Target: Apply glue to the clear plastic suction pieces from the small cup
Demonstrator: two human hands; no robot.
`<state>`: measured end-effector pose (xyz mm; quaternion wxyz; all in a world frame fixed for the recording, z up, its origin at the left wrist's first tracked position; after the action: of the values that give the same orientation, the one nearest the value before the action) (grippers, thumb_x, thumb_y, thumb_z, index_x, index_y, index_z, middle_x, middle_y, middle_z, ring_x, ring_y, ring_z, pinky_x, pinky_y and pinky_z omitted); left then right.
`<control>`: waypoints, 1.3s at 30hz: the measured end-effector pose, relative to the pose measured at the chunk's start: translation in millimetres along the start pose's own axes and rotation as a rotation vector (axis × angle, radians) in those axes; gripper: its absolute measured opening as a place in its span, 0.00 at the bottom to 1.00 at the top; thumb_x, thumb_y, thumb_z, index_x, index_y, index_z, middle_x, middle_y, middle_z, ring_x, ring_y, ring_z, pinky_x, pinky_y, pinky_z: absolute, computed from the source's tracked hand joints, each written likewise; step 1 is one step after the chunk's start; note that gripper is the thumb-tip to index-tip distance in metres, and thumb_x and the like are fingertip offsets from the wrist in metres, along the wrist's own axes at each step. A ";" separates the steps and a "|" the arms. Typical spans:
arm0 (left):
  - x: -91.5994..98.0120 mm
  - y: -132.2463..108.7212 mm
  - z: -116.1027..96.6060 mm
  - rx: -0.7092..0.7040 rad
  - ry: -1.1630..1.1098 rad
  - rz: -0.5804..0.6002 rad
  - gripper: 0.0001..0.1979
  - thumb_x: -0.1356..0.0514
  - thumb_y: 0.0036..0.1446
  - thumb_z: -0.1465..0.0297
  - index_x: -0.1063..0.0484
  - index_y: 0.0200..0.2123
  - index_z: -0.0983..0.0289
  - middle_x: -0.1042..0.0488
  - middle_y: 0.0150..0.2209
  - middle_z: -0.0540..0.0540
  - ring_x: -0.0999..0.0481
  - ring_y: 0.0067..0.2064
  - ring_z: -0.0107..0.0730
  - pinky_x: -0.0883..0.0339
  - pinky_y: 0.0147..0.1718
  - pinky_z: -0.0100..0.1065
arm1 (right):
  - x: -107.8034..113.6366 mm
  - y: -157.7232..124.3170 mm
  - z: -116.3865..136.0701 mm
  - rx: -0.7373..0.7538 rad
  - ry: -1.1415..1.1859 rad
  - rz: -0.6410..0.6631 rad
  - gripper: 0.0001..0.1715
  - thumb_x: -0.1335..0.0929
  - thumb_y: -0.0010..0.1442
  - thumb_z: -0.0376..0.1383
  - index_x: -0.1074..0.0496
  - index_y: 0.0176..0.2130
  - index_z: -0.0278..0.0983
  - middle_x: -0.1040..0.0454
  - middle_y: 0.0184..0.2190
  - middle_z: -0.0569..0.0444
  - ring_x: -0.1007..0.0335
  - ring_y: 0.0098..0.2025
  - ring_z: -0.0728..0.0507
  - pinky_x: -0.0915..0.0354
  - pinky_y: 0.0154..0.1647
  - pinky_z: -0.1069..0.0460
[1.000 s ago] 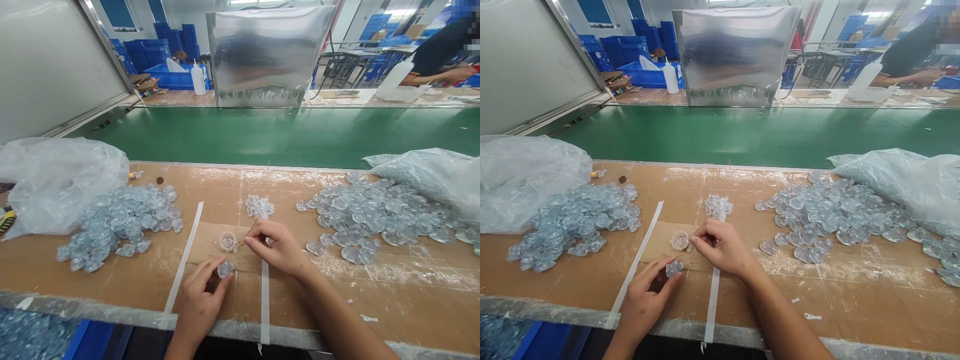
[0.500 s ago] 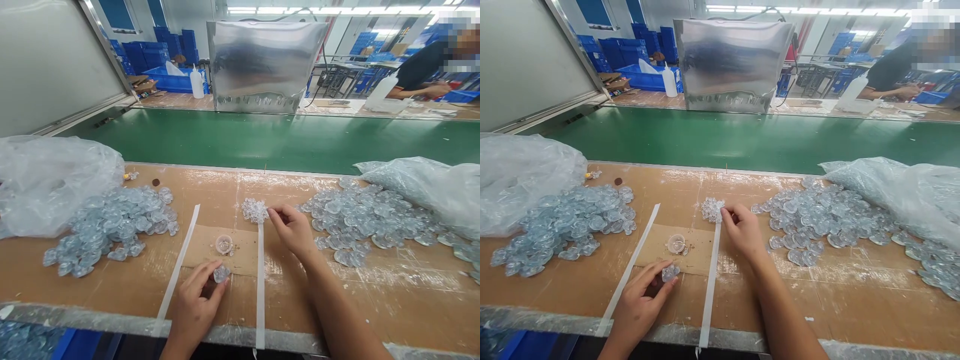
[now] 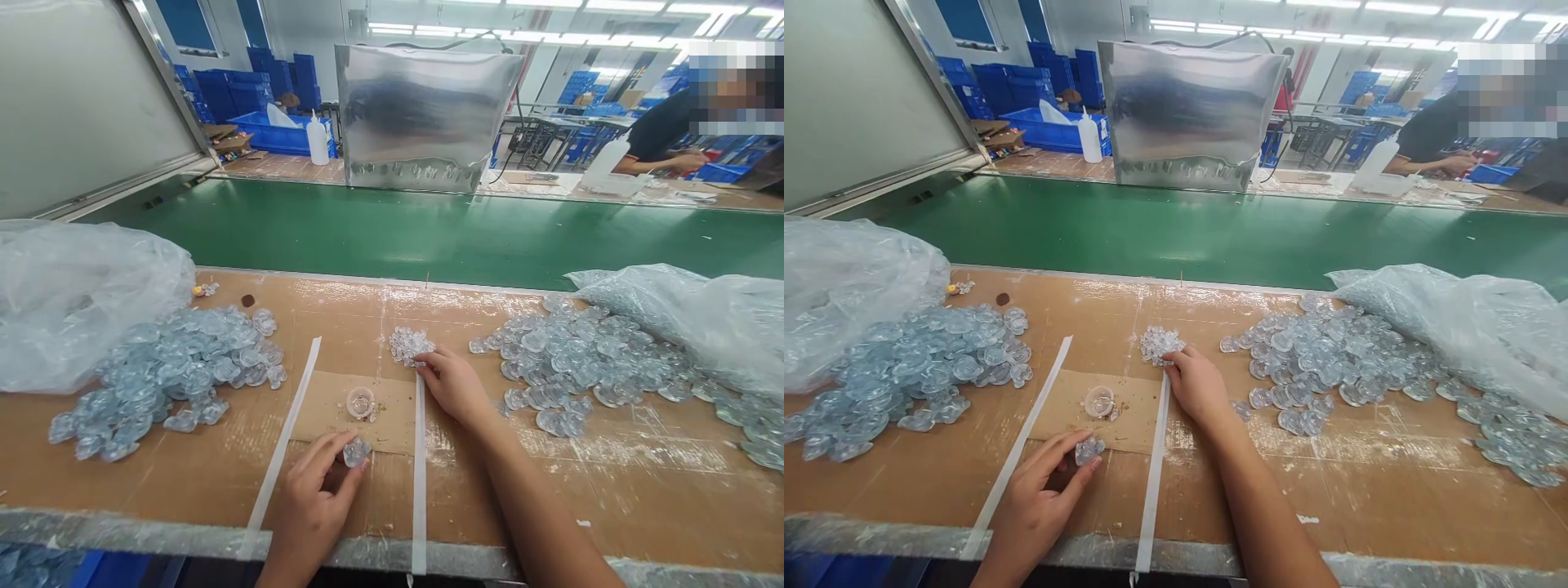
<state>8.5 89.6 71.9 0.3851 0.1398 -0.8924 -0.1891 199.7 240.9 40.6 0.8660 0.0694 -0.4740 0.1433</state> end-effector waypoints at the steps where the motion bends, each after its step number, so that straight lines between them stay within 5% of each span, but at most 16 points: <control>1: 0.0 0.0 -0.3 0.001 -0.007 -0.001 0.11 0.39 0.59 0.62 0.23 0.42 0.59 0.19 0.35 0.53 0.24 0.26 0.29 0.25 0.28 0.29 | 0.2 -0.2 0.4 -0.004 -0.018 0.004 0.13 0.36 0.66 0.32 0.24 0.47 0.39 0.26 0.44 0.49 0.28 0.45 0.41 0.37 0.45 0.50; 10: -2.8 -0.6 0.4 0.011 -0.025 0.035 0.09 0.37 0.58 0.65 0.24 0.43 0.58 0.21 0.35 0.52 0.25 0.27 0.29 0.25 0.30 0.29 | -9.7 -5.8 12.8 -0.079 -0.266 0.101 0.11 0.38 0.68 0.37 0.28 0.46 0.43 0.30 0.43 0.49 0.27 0.38 0.42 0.45 0.29 0.52; 15: -2.6 0.7 0.1 0.017 -0.025 0.036 0.10 0.37 0.58 0.65 0.24 0.43 0.58 0.22 0.34 0.51 0.26 0.27 0.28 0.26 0.29 0.27 | -7.0 -7.1 18.3 -0.032 -0.244 0.057 0.10 0.39 0.67 0.34 0.29 0.39 0.37 0.29 0.42 0.47 0.28 0.37 0.42 0.45 0.29 0.52; 19: -2.8 0.8 0.3 0.031 -0.033 0.043 0.10 0.37 0.58 0.64 0.24 0.43 0.59 0.22 0.35 0.52 0.27 0.26 0.27 0.27 0.28 0.27 | 1.4 -12.7 30.7 0.068 0.126 -0.003 0.05 0.34 0.59 0.29 0.29 0.31 0.36 0.27 0.30 0.53 0.32 0.32 0.46 0.41 0.32 0.53; 22: -1.9 -0.4 0.6 0.033 -0.060 0.038 0.10 0.37 0.59 0.65 0.24 0.44 0.59 0.21 0.37 0.53 0.26 0.27 0.27 0.27 0.28 0.27 | -8.9 -24.4 52.8 0.177 0.501 0.159 0.05 0.34 0.57 0.29 0.27 0.31 0.36 0.30 0.23 0.59 0.37 0.25 0.51 0.42 0.27 0.55; 27: -4.4 -5.3 6.7 0.059 -0.095 0.070 0.11 0.37 0.58 0.68 0.24 0.45 0.57 0.21 0.38 0.52 0.25 0.30 0.27 0.27 0.31 0.26 | -31.1 -47.4 82.3 0.228 0.827 0.471 0.07 0.33 0.59 0.37 0.25 0.36 0.36 0.26 0.26 0.57 0.33 0.27 0.51 0.38 0.28 0.56; 31: -7.3 -9.7 14.0 0.103 -0.112 0.093 0.13 0.37 0.57 0.72 0.25 0.46 0.56 0.22 0.38 0.51 0.25 0.32 0.28 0.28 0.33 0.27 | -44.6 -55.7 86.2 0.111 1.057 0.600 0.12 0.31 0.59 0.42 0.28 0.37 0.36 0.22 0.33 0.52 0.32 0.24 0.52 0.38 0.23 0.57; 35: -9.0 -8.8 13.4 0.123 -0.128 0.107 0.12 0.37 0.57 0.73 0.25 0.44 0.57 0.23 0.37 0.51 0.26 0.32 0.27 0.29 0.32 0.26 | -50.8 -58.2 93.3 0.075 1.272 0.609 0.18 0.30 0.59 0.48 0.33 0.36 0.36 0.23 0.35 0.52 0.38 0.17 0.56 0.46 0.16 0.59; 39: -5.4 -4.9 7.2 0.099 -0.151 0.082 0.10 0.37 0.56 0.75 0.24 0.42 0.59 0.23 0.35 0.50 0.26 0.31 0.27 0.30 0.30 0.24 | -43.8 -56.8 105.4 0.242 1.317 0.490 0.16 0.30 0.61 0.46 0.31 0.35 0.36 0.26 0.37 0.51 0.35 0.26 0.53 0.38 0.27 0.56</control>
<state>7.3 89.1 61.7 0.3170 0.1074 -0.9321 -0.1386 110.7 152.0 61.7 0.9016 -0.0447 0.1649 0.3974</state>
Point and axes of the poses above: each hand's wrist, its own y-axis towards the middle knuckle, its own x-axis out of the back of the hand, z = x × y, the point moved 9 cm from there along y, towards the middle knuckle
